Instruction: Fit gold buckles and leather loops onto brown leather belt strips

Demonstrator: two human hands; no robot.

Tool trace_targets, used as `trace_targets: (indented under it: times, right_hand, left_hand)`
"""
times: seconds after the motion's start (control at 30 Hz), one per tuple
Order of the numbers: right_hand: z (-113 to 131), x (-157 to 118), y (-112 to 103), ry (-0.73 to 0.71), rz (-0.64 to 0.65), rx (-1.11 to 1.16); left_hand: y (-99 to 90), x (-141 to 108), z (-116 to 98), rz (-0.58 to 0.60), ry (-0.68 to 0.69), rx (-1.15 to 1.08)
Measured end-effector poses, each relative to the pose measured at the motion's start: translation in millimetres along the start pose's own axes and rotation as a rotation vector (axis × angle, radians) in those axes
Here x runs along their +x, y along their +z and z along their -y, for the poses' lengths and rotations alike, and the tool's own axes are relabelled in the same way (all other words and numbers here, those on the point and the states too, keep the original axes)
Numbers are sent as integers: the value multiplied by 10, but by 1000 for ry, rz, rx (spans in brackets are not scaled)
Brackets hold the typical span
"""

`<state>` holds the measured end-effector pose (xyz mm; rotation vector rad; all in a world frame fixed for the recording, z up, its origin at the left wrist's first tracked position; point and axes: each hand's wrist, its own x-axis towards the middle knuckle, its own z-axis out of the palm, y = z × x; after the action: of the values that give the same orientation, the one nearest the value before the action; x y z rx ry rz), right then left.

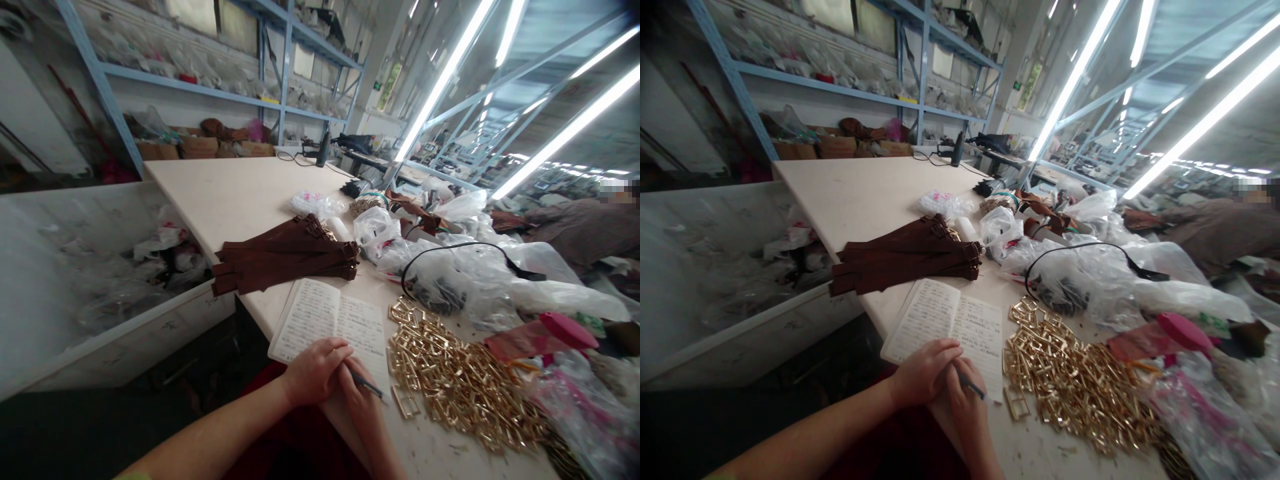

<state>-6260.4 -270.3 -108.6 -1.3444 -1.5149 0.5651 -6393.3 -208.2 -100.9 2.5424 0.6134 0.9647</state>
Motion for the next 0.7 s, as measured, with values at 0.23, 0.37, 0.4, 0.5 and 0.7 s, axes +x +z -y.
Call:
trace_targets:
  times: [0.23, 0.37, 0.4, 0.5, 0.7]
  right_hand:
    - [19, -53, -63, 145, -198, 90]
    - [67, -85, -104, 261, -161, 181]
    - [67, -93, -107, 273, -161, 195]
    - [37, -105, -97, 323, -216, 236]
    - [12, -82, -83, 377, -292, 322]
  left_hand:
    - [43, 14, 3, -17, -37, 18]
    - [47, 11, 4, -66, -71, -2]
    - [45, 10, 3, -75, -81, 7]
    - [42, 16, -3, -62, -78, 45]
    - [31, 37, -15, -36, -62, 47]
